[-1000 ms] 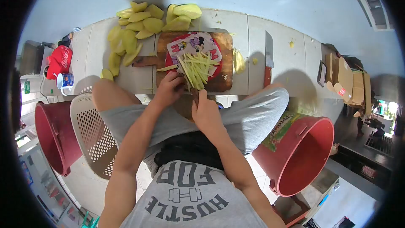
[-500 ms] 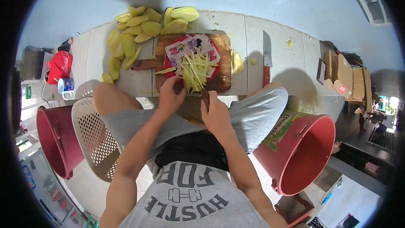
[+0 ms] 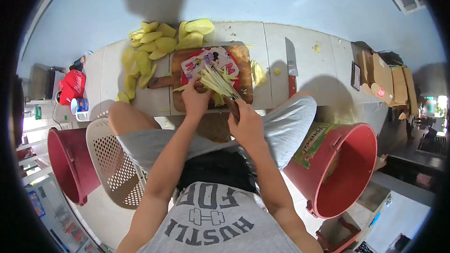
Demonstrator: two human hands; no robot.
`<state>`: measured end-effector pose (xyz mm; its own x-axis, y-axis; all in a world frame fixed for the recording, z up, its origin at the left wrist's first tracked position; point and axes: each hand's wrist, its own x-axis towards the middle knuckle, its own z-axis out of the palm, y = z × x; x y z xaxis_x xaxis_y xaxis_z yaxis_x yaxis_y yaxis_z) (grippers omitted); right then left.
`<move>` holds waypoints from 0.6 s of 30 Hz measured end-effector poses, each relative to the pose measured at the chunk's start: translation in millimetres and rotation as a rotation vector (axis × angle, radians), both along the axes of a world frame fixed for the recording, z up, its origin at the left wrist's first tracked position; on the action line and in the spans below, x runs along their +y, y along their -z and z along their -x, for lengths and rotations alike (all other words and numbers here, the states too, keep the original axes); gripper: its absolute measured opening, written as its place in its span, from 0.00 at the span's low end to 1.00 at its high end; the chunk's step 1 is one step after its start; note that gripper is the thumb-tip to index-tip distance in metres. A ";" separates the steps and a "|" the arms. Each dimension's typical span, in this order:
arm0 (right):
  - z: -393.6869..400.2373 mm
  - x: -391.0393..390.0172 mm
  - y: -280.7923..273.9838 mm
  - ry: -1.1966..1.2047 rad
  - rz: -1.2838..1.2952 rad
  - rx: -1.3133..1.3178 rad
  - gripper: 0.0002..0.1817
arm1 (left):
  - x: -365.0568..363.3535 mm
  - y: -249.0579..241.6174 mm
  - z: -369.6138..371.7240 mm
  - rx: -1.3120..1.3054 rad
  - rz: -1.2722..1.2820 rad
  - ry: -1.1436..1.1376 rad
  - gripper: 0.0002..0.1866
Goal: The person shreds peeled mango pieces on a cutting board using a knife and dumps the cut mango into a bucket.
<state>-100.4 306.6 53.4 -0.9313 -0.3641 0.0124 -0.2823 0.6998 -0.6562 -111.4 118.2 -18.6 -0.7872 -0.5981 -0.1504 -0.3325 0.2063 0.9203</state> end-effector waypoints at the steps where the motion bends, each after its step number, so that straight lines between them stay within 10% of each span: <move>1: 2.3 3.0 2.4 -0.014 -0.012 0.046 0.22 | 0.3 3.8 4.1 0.042 0.012 -0.012 0.25; 6: 11.4 12.2 -6.9 -0.014 -0.129 0.126 0.24 | -2.8 -14.3 -9.0 0.134 -0.019 -0.062 0.25; 12: 17.2 8.7 -5.3 -0.066 -0.126 0.096 0.25 | 20.0 -28.0 -45.2 0.288 0.836 0.460 0.39; 18: 16.1 18.1 -0.5 -0.118 -0.140 0.107 0.25 | -0.2 -27.1 -25.8 0.307 0.910 0.564 0.42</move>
<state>-116.6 324.7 53.9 -0.8782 -0.4755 0.0510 -0.4306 0.7398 -0.5170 -85.6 117.9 8.5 -0.9094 0.0684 0.4102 0.2371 0.8957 0.3763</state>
